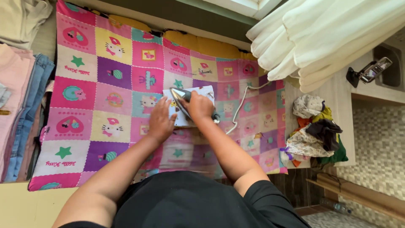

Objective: Iron and fold children's clothing on a table.

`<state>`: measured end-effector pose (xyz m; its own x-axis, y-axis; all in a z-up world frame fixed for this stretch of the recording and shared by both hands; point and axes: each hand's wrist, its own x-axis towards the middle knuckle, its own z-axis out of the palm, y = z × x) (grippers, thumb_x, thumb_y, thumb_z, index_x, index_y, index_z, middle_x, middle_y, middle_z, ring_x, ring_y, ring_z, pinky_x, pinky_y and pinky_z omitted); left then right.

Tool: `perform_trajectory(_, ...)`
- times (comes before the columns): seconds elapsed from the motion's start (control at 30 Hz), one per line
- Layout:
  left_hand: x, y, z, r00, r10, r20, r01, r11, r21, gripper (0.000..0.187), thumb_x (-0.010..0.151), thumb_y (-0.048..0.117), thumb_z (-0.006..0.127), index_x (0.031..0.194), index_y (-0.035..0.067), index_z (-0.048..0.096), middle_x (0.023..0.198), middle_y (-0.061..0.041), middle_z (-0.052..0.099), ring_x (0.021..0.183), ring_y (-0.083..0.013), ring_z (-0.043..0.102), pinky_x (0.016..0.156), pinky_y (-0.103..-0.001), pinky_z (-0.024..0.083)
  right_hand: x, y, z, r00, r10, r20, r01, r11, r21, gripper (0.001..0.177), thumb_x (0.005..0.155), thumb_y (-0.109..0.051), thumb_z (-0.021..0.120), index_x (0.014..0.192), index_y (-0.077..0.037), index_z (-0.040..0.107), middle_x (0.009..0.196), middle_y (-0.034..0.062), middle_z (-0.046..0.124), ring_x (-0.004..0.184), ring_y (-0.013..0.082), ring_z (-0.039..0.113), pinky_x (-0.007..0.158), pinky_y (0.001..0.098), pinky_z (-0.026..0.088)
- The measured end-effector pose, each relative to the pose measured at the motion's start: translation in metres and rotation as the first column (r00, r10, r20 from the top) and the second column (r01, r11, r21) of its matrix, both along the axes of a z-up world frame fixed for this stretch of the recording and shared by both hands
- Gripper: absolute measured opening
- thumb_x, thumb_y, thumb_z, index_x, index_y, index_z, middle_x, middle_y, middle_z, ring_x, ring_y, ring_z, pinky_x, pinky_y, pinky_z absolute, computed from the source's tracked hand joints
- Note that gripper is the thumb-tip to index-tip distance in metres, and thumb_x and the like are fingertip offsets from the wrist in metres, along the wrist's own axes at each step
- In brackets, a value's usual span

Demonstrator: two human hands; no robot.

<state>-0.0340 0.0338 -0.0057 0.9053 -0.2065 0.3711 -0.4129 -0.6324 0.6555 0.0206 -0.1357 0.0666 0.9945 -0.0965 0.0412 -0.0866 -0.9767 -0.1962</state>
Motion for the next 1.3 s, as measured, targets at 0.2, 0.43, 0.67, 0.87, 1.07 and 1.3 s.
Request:
perform_trajectory(0.2, 0.003, -0.015, -0.023, 0.982, -0.094, -0.164, 0.155, 0.895, 0.419, 0.074, 0.097, 0.042, 0.057, 0.154, 0.002, 0.033, 0.163, -0.022, 0.028, 0.152, -0.0384, 0.021, 0.12, -0.055, 0.017, 0.035, -0.068, -0.021, 0.999, -0.052, 0.008, 0.053, 0.992, -0.112, 0.047, 0.074, -0.056, 0.082, 0.084, -0.012, 0.069, 0.074, 0.013, 0.073, 0.07, 0.0354, 0.072, 0.06, 0.0493, 0.055)
perform_trajectory(0.43, 0.03, 0.003, -0.021, 0.986, -0.102, -0.134, 0.123, 0.979, 0.162, 0.072, 0.095, 0.042, 0.06, 0.153, 0.006, 0.037, 0.161, -0.02, 0.034, 0.149, -0.0339, 0.031, 0.119, -0.051, 0.025, 0.015, -0.123, -0.07, 0.963, 0.165, 0.214, -0.106, 0.959, -0.261, 0.055, 0.078, -0.042, 0.073, 0.116, -0.004, 0.066, 0.115, 0.0192, 0.066, 0.111, 0.0386, 0.059, 0.103, 0.0549, 0.043)
perform_trajectory(0.67, 0.156, 0.055, 0.098, 0.956, 0.093, 0.279, -0.127, 0.986, 0.104, 0.068, 0.101, 0.036, 0.056, 0.153, -0.003, 0.039, 0.162, -0.025, 0.037, 0.153, -0.0395, 0.032, 0.124, -0.05, 0.026, 0.052, -0.118, -0.005, 0.996, 0.018, 0.091, -0.031, 0.989, 0.141, 0.046, 0.095, -0.038, 0.062, 0.116, 0.001, 0.072, 0.116, 0.025, 0.071, 0.11, 0.0407, 0.067, 0.097, 0.0472, 0.051)
perform_trajectory(0.87, 0.296, 0.083, 0.178, 0.843, 0.293, 0.451, -0.347, 0.937, 0.042, 0.07, 0.109, 0.032, 0.057, 0.158, -0.012, 0.033, 0.164, -0.033, 0.035, 0.154, -0.0456, 0.032, 0.128, -0.05, 0.028, 0.215, -0.158, 0.096, 0.782, -0.112, 0.613, -0.191, 0.894, 0.406, 0.055, 0.099, -0.028, 0.063, 0.141, 0.005, 0.052, 0.144, 0.0272, 0.055, 0.135, 0.0396, 0.052, 0.113, 0.0414, 0.042)
perform_trajectory(1.07, 0.393, 0.088, 0.186, 0.769, 0.34, 0.541, -0.441, 0.895, 0.065, 0.083, 0.101, 0.035, 0.062, 0.156, -0.016, 0.028, 0.159, -0.039, 0.034, 0.148, -0.0494, 0.034, 0.123, -0.051, 0.031, 0.337, -0.178, 0.077, 0.763, -0.231, 0.603, -0.067, 0.9, 0.43, 0.093, 0.095, -0.038, 0.068, 0.158, 0.009, 0.017, 0.166, 0.0301, 0.018, 0.156, 0.0374, 0.017, 0.125, 0.0394, 0.021)
perform_trajectory(1.3, 0.435, 0.086, 0.161, 0.766, 0.311, 0.562, -0.445, 0.888, 0.116, 0.085, 0.102, 0.034, 0.065, 0.157, -0.016, 0.023, 0.158, -0.04, 0.032, 0.152, -0.0519, 0.031, 0.126, -0.05, 0.032, 0.371, -0.136, 0.074, 0.652, -0.329, 0.683, -0.106, 0.852, 0.512, 0.118, 0.092, -0.045, 0.073, 0.158, 0.013, -0.006, 0.163, 0.0425, -0.01, 0.155, 0.0437, -0.009, 0.125, 0.0394, 0.015)
